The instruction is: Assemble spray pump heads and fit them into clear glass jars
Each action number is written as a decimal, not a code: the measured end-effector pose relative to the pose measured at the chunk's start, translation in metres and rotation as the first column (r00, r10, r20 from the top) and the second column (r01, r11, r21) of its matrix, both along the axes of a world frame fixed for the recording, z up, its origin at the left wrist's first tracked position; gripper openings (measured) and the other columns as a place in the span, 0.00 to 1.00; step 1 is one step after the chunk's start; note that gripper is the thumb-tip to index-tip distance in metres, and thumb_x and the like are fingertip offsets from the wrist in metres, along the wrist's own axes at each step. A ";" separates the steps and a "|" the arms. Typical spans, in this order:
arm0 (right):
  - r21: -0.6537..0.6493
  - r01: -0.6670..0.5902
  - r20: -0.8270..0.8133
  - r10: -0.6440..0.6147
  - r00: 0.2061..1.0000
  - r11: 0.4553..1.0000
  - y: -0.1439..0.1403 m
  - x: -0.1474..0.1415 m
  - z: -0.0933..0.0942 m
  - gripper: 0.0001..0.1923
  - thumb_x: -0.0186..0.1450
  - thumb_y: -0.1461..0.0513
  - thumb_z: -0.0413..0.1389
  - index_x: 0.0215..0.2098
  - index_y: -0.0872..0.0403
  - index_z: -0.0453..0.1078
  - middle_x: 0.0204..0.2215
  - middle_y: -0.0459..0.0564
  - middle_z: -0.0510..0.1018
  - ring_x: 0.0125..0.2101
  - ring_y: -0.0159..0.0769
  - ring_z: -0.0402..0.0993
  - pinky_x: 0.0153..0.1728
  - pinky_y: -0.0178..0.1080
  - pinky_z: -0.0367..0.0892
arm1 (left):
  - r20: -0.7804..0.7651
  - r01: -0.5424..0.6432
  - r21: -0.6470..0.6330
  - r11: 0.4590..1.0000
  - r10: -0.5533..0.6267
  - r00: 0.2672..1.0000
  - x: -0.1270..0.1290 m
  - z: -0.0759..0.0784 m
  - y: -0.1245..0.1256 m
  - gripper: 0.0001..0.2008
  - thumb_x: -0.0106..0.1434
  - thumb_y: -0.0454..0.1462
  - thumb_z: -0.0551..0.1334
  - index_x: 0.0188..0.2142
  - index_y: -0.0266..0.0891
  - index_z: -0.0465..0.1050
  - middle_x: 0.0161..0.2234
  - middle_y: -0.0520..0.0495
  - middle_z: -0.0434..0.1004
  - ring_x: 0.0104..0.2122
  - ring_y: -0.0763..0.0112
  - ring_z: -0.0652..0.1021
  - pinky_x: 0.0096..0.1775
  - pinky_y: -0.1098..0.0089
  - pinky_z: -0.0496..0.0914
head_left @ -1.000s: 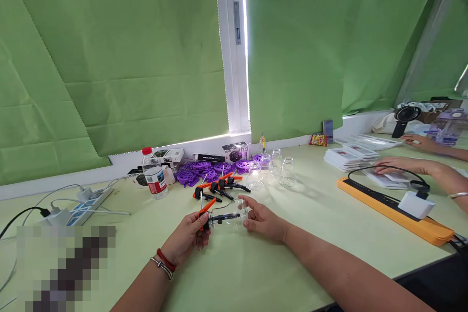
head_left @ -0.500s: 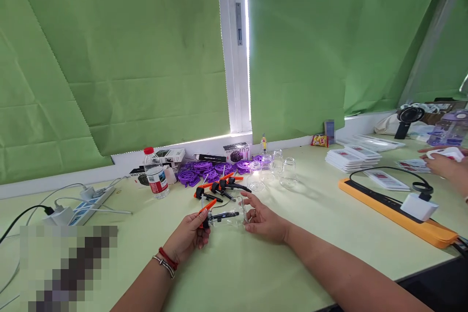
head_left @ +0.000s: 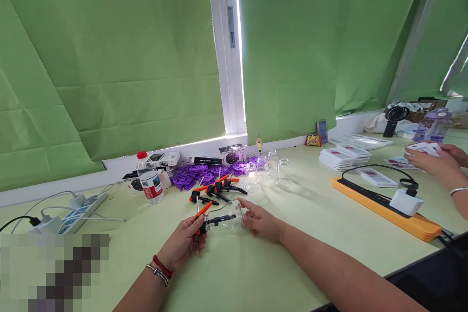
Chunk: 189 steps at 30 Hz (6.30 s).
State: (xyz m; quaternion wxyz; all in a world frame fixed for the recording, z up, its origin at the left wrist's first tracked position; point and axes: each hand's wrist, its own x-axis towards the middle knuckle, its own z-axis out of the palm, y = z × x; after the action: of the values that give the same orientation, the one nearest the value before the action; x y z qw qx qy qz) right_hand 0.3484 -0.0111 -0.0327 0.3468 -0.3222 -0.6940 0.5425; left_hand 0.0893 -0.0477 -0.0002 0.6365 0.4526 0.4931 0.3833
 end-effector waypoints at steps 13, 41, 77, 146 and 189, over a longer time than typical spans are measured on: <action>0.021 0.016 0.049 -0.017 0.999 1.000 0.002 -0.005 -0.001 0.33 0.60 0.39 0.43 0.38 0.58 0.69 0.18 0.42 0.62 0.17 0.25 0.54 0.21 0.33 0.54 | 0.005 0.015 0.012 1.000 -0.015 1.000 0.001 -0.002 -0.001 0.22 0.52 0.52 0.64 0.35 0.37 0.65 0.20 0.54 0.71 0.16 0.78 0.70 0.16 0.77 0.57; -0.088 -0.018 -0.109 0.009 0.994 0.996 -0.001 -0.002 0.003 0.47 0.55 0.47 0.60 0.65 0.39 0.40 0.54 0.54 0.58 0.34 0.31 0.63 0.25 0.33 0.64 | -0.005 0.030 0.033 0.999 -0.030 1.000 0.004 0.000 -0.003 0.22 0.52 0.53 0.63 0.34 0.38 0.61 0.22 0.54 0.71 0.16 0.78 0.70 0.16 0.77 0.59; -0.097 -0.030 -0.093 0.021 0.995 0.995 0.000 -0.001 0.002 0.39 0.56 0.53 0.60 0.62 0.39 0.49 0.58 0.55 0.55 0.28 0.25 0.69 0.23 0.30 0.61 | -0.031 0.020 0.034 0.999 -0.019 0.999 -0.002 -0.002 -0.001 0.21 0.52 0.52 0.64 0.33 0.37 0.64 0.20 0.54 0.71 0.15 0.79 0.69 0.15 0.77 0.55; -0.166 0.036 -0.047 -0.045 0.998 0.985 0.007 -0.007 -0.005 0.36 0.61 0.43 0.49 0.60 0.53 0.55 0.23 0.44 0.70 0.18 0.25 0.59 0.16 0.30 0.50 | 0.019 0.027 0.006 1.000 -0.027 0.999 0.002 -0.002 0.000 0.19 0.53 0.50 0.64 0.31 0.38 0.63 0.20 0.52 0.72 0.15 0.77 0.70 0.15 0.77 0.58; -0.169 -0.015 -0.104 -0.002 0.995 0.985 -0.004 -0.001 0.010 0.44 0.51 0.53 0.65 0.61 0.40 0.51 0.49 0.50 0.61 0.28 0.25 0.64 0.19 0.27 0.58 | 0.054 0.045 0.070 0.996 -0.049 0.997 -0.007 -0.006 0.002 0.13 0.57 0.45 0.59 0.28 0.37 0.63 0.21 0.50 0.72 0.16 0.77 0.70 0.15 0.77 0.59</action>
State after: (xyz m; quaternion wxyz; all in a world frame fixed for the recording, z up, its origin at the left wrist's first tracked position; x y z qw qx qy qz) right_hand 0.3470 -0.0154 -0.0228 0.3519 -0.3197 -0.6274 0.6167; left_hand 0.0826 -0.0454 -0.0058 0.6429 0.4750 0.4508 0.3973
